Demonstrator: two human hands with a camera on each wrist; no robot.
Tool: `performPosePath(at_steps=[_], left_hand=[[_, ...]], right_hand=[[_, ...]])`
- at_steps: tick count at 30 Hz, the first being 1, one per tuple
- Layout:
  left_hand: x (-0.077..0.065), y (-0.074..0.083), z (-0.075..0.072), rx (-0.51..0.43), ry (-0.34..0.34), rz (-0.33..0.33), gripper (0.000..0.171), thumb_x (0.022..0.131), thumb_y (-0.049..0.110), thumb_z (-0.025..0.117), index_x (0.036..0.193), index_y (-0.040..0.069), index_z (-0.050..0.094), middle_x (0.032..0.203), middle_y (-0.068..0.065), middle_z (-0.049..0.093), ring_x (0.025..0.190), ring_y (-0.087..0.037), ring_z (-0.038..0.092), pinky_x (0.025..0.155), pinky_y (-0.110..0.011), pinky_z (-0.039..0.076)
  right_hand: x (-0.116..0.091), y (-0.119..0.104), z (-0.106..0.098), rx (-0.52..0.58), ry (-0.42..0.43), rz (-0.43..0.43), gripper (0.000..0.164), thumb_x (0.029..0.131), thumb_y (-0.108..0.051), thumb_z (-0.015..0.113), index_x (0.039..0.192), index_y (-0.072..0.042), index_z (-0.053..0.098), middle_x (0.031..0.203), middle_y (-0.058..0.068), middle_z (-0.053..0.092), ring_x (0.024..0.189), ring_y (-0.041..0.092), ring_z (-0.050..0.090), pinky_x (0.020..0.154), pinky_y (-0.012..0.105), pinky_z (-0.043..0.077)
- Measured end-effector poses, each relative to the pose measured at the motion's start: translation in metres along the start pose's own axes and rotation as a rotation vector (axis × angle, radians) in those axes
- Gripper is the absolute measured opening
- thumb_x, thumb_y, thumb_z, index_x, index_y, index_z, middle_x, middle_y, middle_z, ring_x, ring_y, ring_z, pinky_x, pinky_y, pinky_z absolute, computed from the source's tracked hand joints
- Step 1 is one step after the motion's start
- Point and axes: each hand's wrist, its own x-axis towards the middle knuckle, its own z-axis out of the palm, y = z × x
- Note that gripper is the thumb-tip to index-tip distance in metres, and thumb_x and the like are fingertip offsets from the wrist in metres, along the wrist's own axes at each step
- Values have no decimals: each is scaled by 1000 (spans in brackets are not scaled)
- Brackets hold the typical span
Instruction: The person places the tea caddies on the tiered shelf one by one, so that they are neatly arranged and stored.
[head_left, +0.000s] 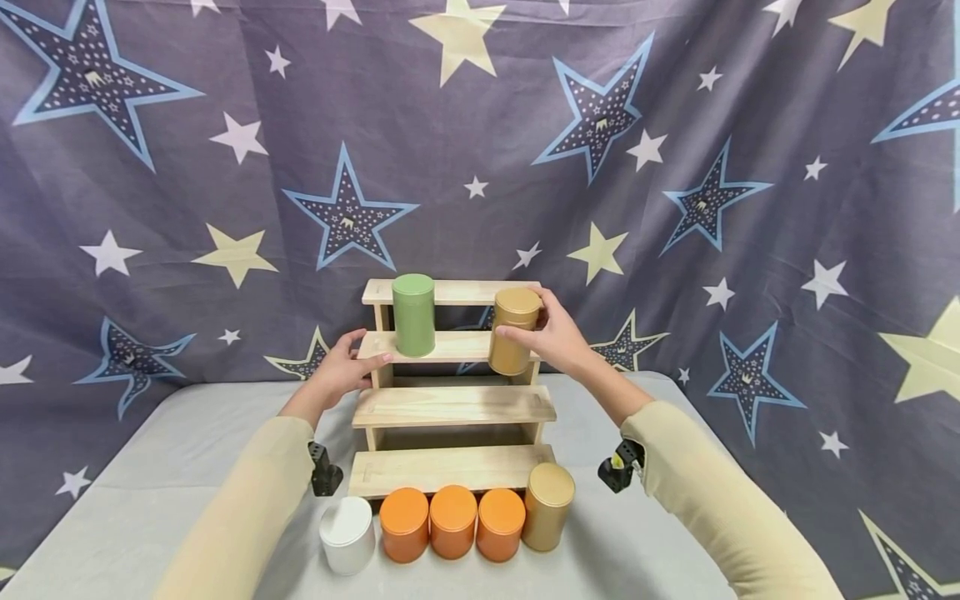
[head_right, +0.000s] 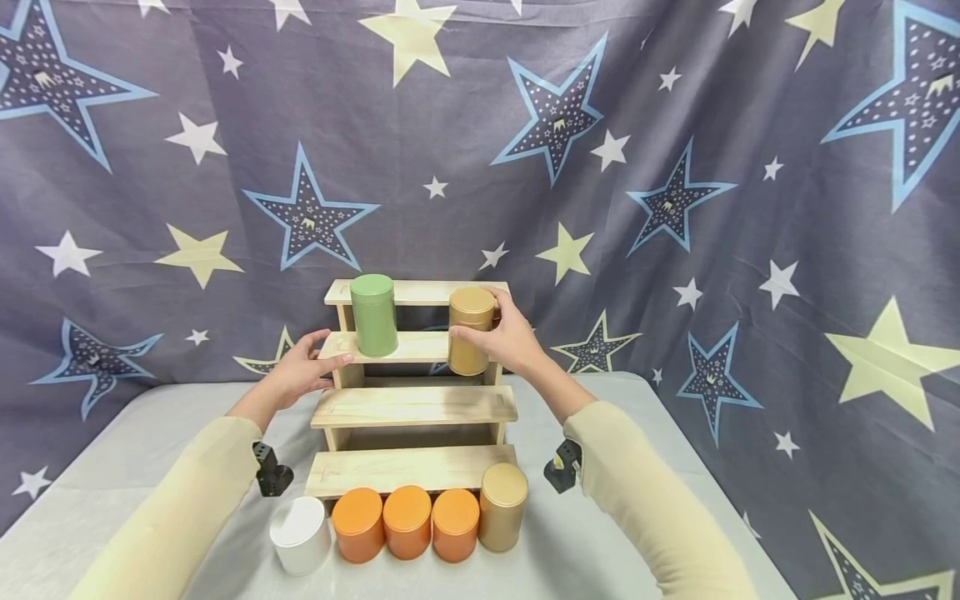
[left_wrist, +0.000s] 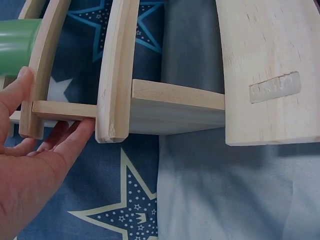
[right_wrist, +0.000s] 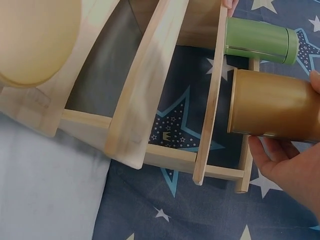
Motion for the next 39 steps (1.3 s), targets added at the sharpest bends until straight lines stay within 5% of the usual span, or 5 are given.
performPosePath(at_steps=[28, 39], left_hand=[[-1, -2, 2, 3, 9, -12, 87, 93, 23, 59, 151, 10, -4, 148, -30, 23, 131, -42, 37, 104, -52, 41], [-1, -1, 1, -6, 9, -5, 87, 92, 23, 60, 151, 10, -3, 148, -30, 23, 131, -43, 38, 104, -52, 41]], right_hand=[[23, -8, 18, -73, 67, 1, 79, 77, -35, 76, 141, -17, 34, 127, 10, 43, 109, 25, 52, 95, 41, 47], [31, -12, 26, -31, 64, 12, 82, 77, -32, 76, 142, -14, 30, 125, 10, 52, 111, 25, 54, 97, 40, 46]])
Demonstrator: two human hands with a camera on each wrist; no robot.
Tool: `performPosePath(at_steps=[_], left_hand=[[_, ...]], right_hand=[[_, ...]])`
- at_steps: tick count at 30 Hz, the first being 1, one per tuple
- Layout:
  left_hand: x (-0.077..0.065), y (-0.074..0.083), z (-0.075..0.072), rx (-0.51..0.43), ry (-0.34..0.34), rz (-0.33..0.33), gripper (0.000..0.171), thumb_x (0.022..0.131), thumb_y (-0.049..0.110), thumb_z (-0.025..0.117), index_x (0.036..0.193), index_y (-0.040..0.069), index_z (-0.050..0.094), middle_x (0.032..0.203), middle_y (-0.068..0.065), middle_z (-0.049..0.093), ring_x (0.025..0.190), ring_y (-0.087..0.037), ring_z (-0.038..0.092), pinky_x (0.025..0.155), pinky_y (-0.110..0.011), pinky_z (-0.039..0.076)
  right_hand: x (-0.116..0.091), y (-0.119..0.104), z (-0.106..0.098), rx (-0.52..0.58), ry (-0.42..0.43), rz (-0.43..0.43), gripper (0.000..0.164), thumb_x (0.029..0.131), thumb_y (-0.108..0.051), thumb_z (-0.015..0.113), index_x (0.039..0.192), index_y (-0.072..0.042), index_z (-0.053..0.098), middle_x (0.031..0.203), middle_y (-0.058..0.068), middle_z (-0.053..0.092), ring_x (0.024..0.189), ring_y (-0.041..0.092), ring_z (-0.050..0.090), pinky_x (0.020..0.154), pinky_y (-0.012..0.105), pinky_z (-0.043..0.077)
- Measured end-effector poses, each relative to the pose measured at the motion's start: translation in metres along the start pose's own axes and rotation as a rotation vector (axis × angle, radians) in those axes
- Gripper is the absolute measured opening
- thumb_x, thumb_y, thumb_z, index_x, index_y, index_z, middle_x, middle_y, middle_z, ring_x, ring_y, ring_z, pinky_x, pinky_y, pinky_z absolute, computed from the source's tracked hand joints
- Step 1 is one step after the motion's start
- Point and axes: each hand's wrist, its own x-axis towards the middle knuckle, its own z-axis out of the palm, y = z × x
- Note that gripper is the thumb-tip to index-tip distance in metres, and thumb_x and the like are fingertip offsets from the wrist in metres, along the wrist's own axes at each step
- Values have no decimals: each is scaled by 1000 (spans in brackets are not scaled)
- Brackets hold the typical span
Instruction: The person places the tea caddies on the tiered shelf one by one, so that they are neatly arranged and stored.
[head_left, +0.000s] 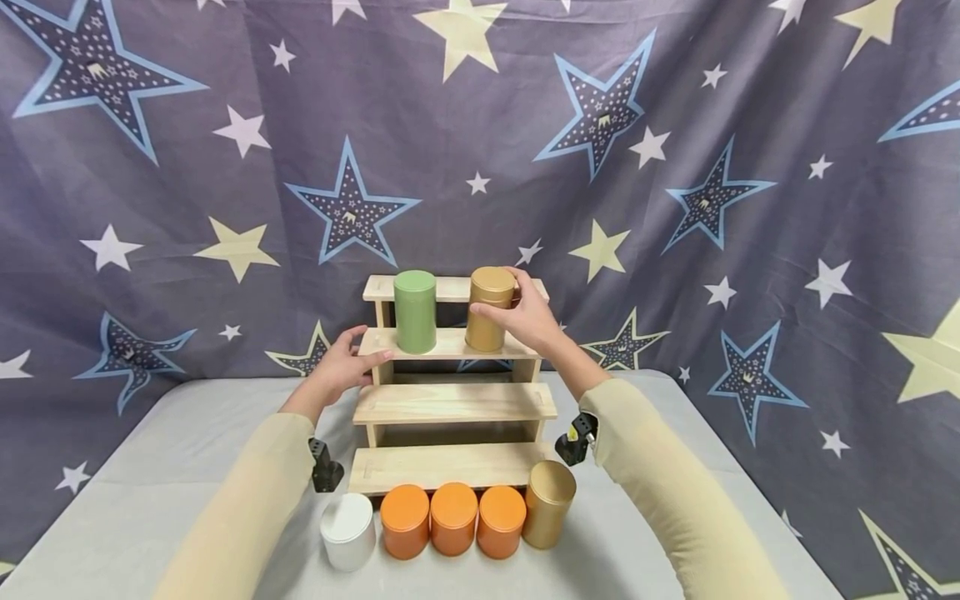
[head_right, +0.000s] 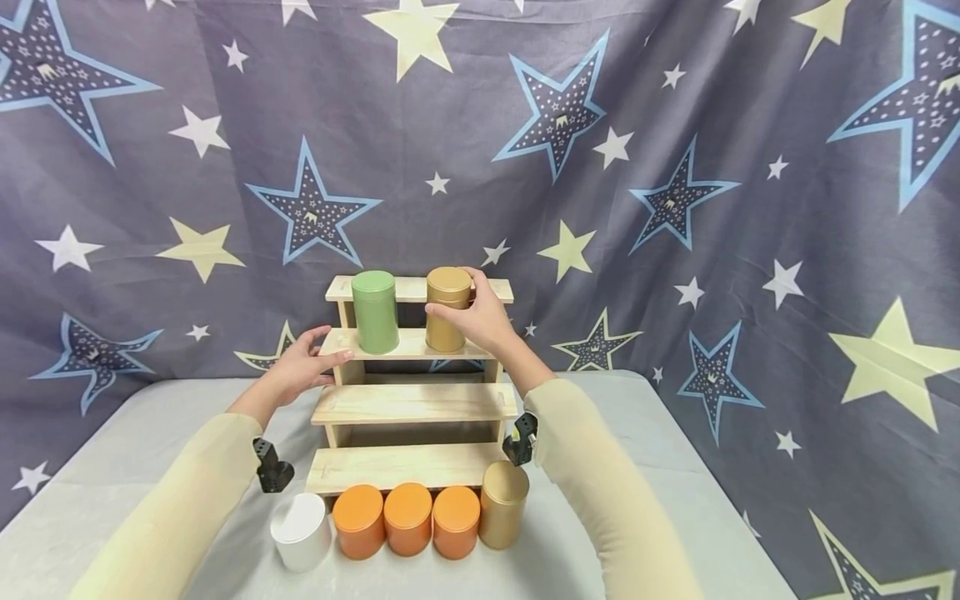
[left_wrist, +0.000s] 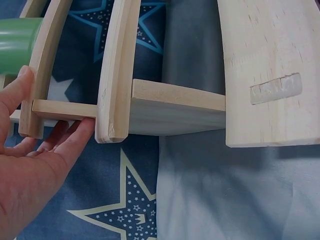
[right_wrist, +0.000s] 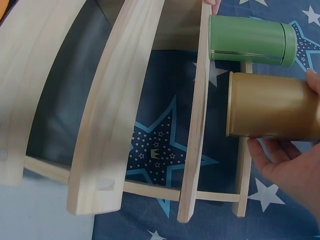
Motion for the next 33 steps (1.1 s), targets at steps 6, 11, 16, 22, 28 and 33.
performPosePath(at_steps=[6, 11, 16, 22, 28, 33], left_hand=[[1, -1, -1, -1, -1, 0, 87, 93, 22, 60, 151, 10, -3, 149, -30, 22, 131, -42, 37, 104, -52, 41], [2, 0, -1, 1, -2, -1, 87, 92, 23, 60, 151, 10, -3, 148, -30, 23, 131, -43, 37, 104, -52, 41], [2, 1, -1, -4, -6, 0, 87, 93, 22, 60, 151, 10, -3, 149, -30, 21, 132, -43, 36, 104, -52, 40], [3, 0, -2, -5, -5, 1, 87, 93, 23, 60, 151, 10, -3, 148, -30, 22, 132, -43, 37, 104, -52, 40], [4, -1, -1, -6, -5, 3, 86, 93, 22, 59, 151, 10, -3, 149, -30, 21, 132, -42, 37, 104, -52, 40], [4, -1, -2, -11, -7, 5, 86, 93, 21, 59, 151, 10, -3, 149, -30, 20, 132, -43, 36, 105, -52, 39]], right_hand=[[3, 0, 6, 1, 23, 8, 81, 77, -34, 76, 142, -15, 32, 126, 9, 52, 112, 25, 54, 97, 40, 46], [5, 0, 12, -21, 45, 13, 79, 76, -36, 77, 140, -17, 34, 125, 8, 54, 111, 24, 55, 97, 40, 47], [7, -1, 18, -21, 56, 11, 78, 76, -33, 77, 140, -17, 35, 123, 9, 56, 110, 24, 56, 96, 39, 48], [9, -3, 24, 7, 43, 7, 79, 76, -32, 77, 140, -16, 34, 123, 10, 55, 110, 25, 56, 96, 39, 48], [9, -3, 27, 15, 38, 11, 79, 76, -31, 77, 140, -15, 34, 124, 10, 54, 111, 25, 55, 97, 40, 47], [10, 0, 28, 14, 45, 25, 79, 76, -32, 77, 141, -16, 33, 126, 10, 53, 112, 26, 55, 98, 40, 47]])
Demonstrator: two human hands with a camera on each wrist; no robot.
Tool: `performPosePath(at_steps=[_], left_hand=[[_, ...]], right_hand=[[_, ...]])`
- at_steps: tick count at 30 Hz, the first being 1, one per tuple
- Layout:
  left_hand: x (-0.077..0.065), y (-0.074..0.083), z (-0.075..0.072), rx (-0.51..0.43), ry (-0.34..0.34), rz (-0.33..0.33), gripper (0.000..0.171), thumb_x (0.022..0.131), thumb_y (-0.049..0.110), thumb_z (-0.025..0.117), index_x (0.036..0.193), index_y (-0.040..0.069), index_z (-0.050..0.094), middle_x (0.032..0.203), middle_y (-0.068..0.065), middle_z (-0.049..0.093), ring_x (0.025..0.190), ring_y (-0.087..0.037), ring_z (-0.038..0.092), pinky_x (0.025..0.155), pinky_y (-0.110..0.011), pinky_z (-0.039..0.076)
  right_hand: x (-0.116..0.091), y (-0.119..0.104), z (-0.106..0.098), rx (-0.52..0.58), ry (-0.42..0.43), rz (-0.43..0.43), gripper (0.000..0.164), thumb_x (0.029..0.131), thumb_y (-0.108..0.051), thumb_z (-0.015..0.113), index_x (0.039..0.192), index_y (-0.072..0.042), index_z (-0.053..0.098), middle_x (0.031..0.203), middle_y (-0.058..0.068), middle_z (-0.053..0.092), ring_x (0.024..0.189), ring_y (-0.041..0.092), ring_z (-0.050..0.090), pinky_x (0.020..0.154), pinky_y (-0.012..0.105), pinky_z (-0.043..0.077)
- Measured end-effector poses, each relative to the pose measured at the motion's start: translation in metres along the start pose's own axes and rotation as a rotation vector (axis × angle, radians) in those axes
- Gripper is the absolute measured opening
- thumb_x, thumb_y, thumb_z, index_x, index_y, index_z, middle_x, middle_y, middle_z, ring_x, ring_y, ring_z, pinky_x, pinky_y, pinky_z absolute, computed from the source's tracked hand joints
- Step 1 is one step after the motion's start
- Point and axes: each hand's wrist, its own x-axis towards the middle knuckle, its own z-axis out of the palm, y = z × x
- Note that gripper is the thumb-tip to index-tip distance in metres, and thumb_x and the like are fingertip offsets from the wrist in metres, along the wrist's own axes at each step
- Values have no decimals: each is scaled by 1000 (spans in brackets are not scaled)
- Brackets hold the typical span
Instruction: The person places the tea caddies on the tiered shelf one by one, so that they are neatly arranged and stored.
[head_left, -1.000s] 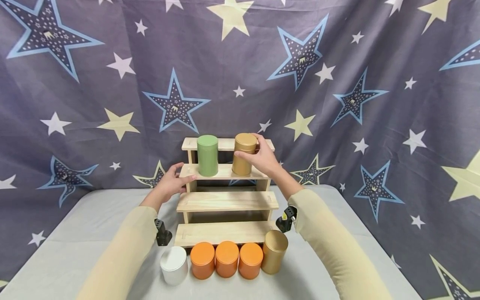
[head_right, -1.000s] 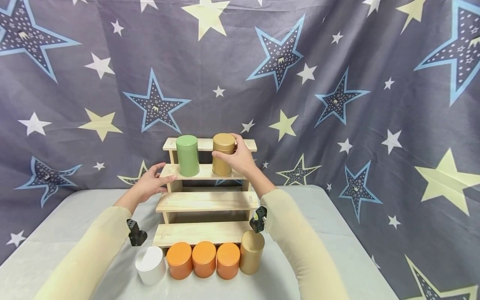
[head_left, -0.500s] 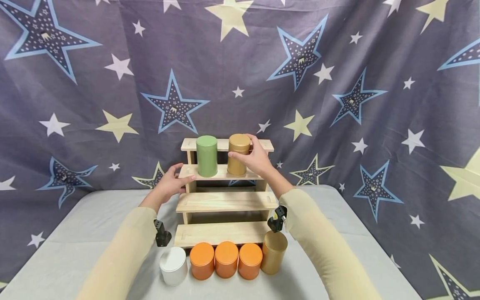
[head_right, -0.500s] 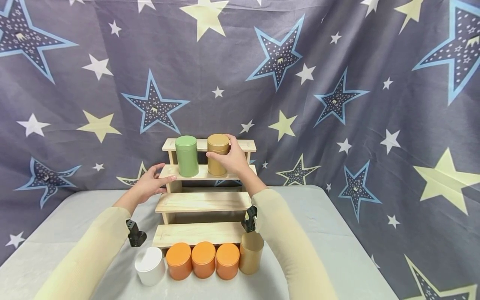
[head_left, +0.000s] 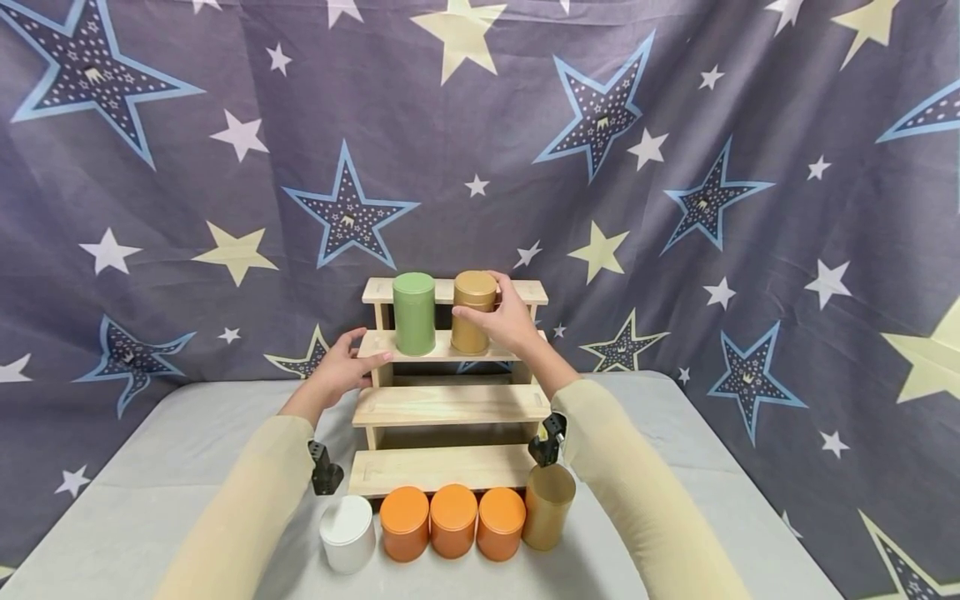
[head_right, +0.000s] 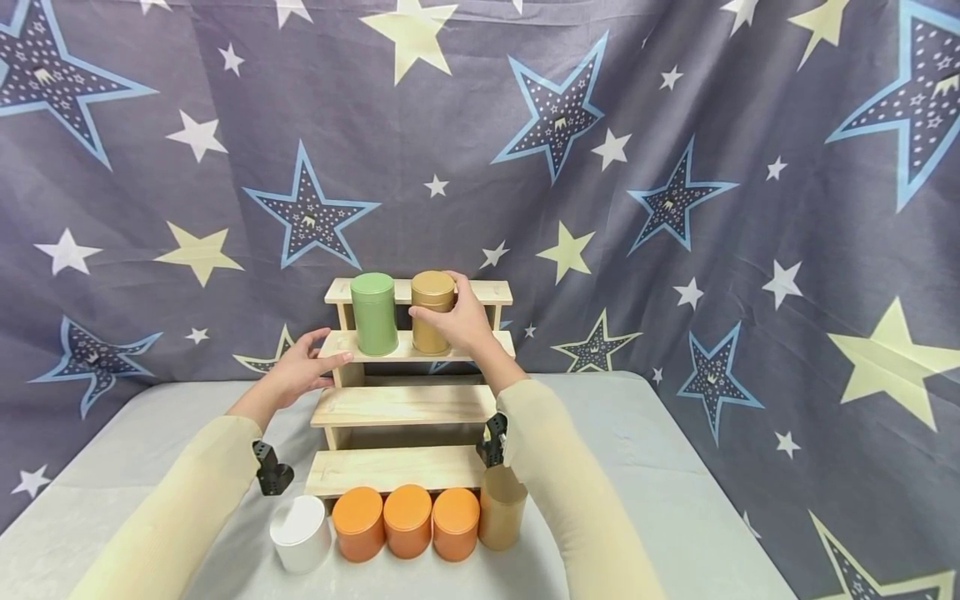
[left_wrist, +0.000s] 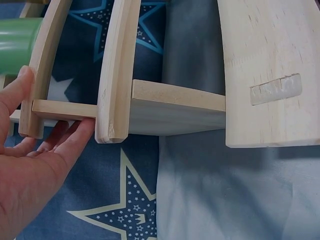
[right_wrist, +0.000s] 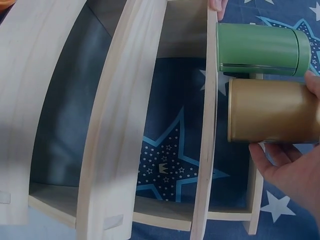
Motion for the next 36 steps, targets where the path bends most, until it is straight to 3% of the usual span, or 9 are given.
performPosePath(at_steps=[36], left_hand=[[-3, 2, 1, -3, 4, -2, 86, 93, 21, 59, 151, 10, -2, 146, -31, 25, 130, -43, 38, 104, -52, 40]], right_hand=[[6, 8, 13, 29, 36, 59, 81, 77, -32, 77, 141, -16, 32, 124, 12, 55, 113, 25, 56, 100, 39, 45]])
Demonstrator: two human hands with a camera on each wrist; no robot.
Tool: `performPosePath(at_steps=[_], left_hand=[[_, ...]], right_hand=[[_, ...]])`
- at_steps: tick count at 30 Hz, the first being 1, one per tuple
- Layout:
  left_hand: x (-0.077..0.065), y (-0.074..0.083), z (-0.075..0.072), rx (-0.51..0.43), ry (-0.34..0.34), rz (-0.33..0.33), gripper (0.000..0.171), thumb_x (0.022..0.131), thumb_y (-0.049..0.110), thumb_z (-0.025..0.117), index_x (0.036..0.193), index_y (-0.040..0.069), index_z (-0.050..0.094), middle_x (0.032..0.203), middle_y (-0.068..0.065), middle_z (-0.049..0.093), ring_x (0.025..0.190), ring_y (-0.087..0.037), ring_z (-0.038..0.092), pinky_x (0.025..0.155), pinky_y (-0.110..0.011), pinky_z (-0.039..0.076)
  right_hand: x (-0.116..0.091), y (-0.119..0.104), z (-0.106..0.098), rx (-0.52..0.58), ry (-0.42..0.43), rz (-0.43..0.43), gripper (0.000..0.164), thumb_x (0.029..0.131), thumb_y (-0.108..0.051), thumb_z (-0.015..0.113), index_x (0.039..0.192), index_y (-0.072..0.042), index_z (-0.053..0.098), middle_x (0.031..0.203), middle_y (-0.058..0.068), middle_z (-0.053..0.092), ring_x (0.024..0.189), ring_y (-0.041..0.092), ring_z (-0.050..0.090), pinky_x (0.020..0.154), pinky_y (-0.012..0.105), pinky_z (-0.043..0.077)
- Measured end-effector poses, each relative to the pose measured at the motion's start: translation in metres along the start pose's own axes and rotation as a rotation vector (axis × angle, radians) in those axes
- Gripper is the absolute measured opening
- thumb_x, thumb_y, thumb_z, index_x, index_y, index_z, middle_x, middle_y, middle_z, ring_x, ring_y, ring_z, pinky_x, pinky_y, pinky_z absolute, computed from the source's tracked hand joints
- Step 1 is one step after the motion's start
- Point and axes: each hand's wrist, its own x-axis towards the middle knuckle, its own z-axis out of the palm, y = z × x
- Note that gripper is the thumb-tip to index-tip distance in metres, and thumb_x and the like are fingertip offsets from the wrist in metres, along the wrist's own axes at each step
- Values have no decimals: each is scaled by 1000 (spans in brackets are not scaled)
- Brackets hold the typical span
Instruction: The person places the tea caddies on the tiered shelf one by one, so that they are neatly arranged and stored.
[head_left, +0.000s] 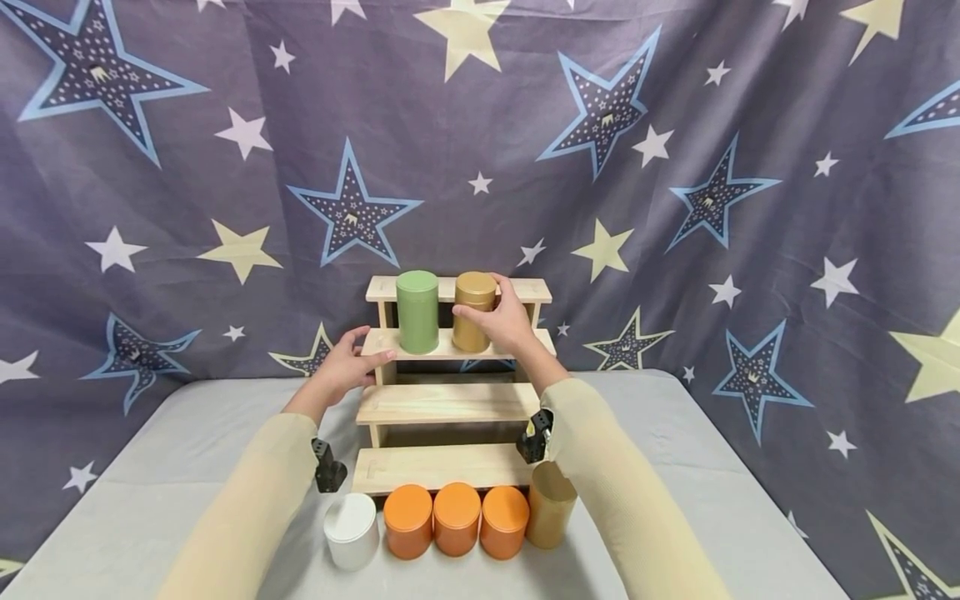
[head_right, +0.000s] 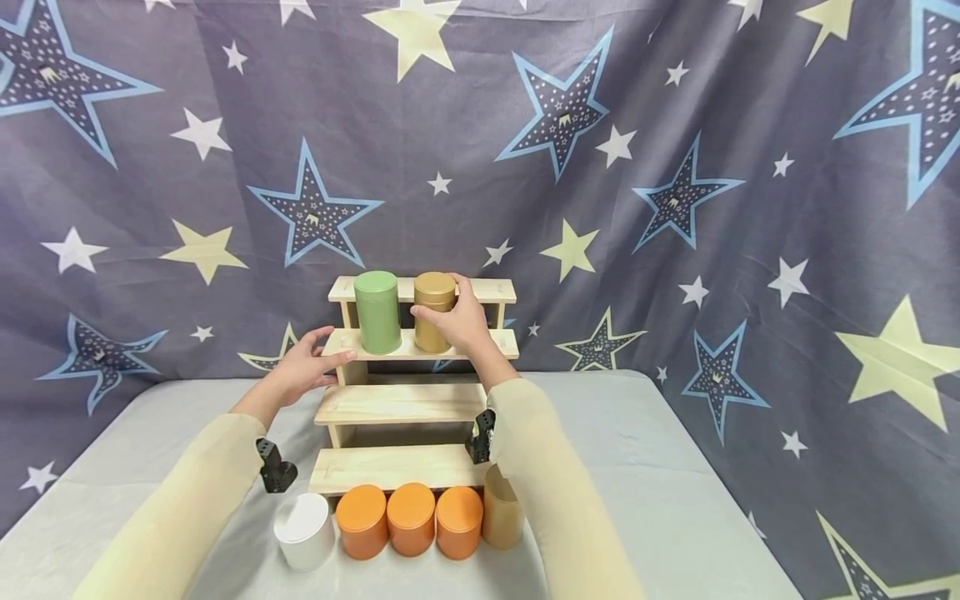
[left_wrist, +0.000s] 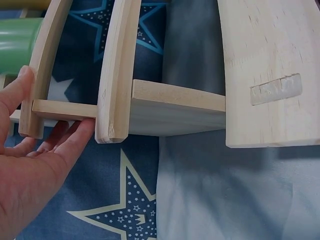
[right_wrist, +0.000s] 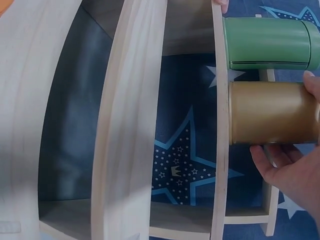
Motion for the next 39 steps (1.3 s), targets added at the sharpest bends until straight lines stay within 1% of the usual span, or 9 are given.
performPosePath(at_steps=[6, 9, 17, 28, 31, 33, 35, 37, 39], left_hand=[[2, -2, -1, -20, -5, -1, 85, 92, 20, 59, 151, 10, -2, 148, -30, 24, 131, -42, 37, 104, -53, 40], [3, -2, -1, -22, -8, 3, 86, 92, 20, 59, 151, 9, -2, 148, -30, 24, 131, -42, 38, 104, -53, 40], [4, -3, -1, -18, -5, 2, 85, 92, 19, 59, 151, 10, -2, 148, -30, 23, 131, -42, 38, 104, -52, 40], [-1, 0, 0, -3, 1, 5, 86, 92, 21, 60, 151, 9, -2, 148, -31, 22, 131, -42, 38, 104, -51, 41], [5, -5, -2, -3, -5, 21, 92, 89, 27, 64, 151, 11, -1, 146, -32, 23, 129, -43, 40, 102, -52, 43], [12, -12, -5, -1, -4, 45, 97, 85, 34, 69, 151, 11, 2, 144, -34, 26, 124, -41, 46, 95, -51, 48], [16, -15, -7, -2, -11, 44, 100, 83, 38, 70, 151, 13, 2, 145, -34, 25, 123, -41, 47, 94, -52, 49], [16, -15, -6, -4, -10, 40, 99, 84, 36, 70, 151, 12, 1, 145, -33, 24, 124, -41, 46, 95, -52, 48], [10, -10, -4, -6, -10, 23, 94, 88, 31, 66, 151, 11, 0, 147, -32, 23, 128, -42, 42, 100, -52, 45]], right_hand=[[0, 4, 4, 21, 26, -41, 83, 77, -30, 77, 143, -22, 28, 114, 16, 58, 103, 25, 58, 92, 40, 50], [1, 5, 6, 30, 40, -58, 81, 77, -30, 78, 142, -23, 29, 111, 16, 58, 100, 25, 58, 89, 39, 51], [1, 8, 6, 33, 48, -61, 80, 76, -31, 78, 141, -25, 31, 110, 15, 58, 100, 24, 58, 89, 40, 51], [0, 9, 8, 30, 59, -82, 81, 77, -32, 78, 142, -23, 30, 112, 16, 59, 101, 25, 59, 90, 40, 51], [0, 9, 7, 35, 59, -83, 82, 77, -31, 78, 142, -23, 30, 112, 16, 59, 102, 25, 58, 91, 41, 50], [-1, 8, 7, 38, 55, -81, 83, 77, -31, 78, 143, -23, 29, 113, 16, 58, 103, 25, 58, 92, 41, 50], [-1, 8, 6, 38, 48, -80, 85, 76, -32, 78, 144, -21, 28, 114, 17, 58, 104, 26, 58, 92, 41, 50], [-1, 8, 5, 38, 44, -76, 86, 76, -31, 79, 145, -20, 28, 115, 17, 58, 105, 26, 57, 92, 41, 50], [-2, 8, 3, 39, 43, -73, 87, 75, -30, 79, 145, -18, 28, 114, 18, 58, 105, 27, 57, 92, 41, 50]])
